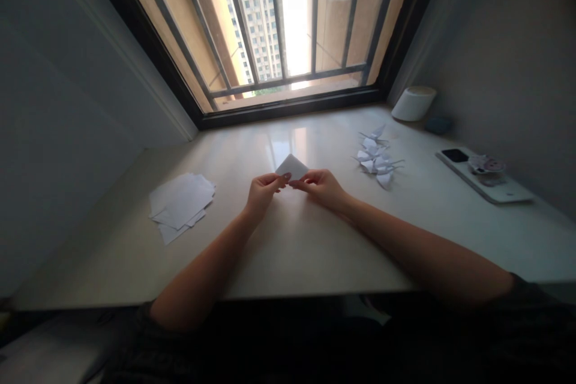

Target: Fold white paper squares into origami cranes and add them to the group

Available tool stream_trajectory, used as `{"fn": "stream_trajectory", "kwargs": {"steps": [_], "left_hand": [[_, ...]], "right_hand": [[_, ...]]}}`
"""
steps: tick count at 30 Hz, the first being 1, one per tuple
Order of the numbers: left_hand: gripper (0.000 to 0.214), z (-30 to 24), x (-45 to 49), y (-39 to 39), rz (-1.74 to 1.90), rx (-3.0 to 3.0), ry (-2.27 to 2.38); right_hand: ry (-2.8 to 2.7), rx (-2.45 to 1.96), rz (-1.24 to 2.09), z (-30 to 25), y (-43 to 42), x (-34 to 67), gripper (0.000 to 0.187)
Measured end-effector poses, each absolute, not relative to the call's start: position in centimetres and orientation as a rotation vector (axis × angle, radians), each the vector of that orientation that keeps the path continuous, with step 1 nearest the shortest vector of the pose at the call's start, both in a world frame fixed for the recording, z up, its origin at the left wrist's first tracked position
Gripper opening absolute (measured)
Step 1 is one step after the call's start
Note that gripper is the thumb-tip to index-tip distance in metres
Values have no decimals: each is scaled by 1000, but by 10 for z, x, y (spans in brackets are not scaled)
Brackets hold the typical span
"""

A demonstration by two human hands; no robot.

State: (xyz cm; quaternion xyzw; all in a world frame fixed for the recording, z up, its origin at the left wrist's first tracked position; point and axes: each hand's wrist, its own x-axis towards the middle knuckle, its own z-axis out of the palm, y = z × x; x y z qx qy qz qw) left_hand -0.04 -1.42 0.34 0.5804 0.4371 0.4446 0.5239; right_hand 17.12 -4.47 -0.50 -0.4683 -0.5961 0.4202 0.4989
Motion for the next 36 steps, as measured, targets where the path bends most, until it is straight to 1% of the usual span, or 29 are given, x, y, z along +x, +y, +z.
{"fn": "stream_trajectory", "kwargs": {"steps": [10, 18, 26, 36], "left_hand": [[36, 5, 0, -13, 1049, 1335, 1070], [29, 4, -5, -9, 1056, 1323, 1064], [38, 6, -6, -10, 1014, 1300, 1022], [38, 12, -10, -8, 996, 1296, 1002]], "right_hand": [[-1503, -1146, 975, -6, -44, 173, 36], [-1504, -1156, 963, -3, -45, 173, 33], [-1524, -1145, 974, -6, -43, 174, 34], [-1510, -1141, 1004, -4, -45, 173, 32]]}}
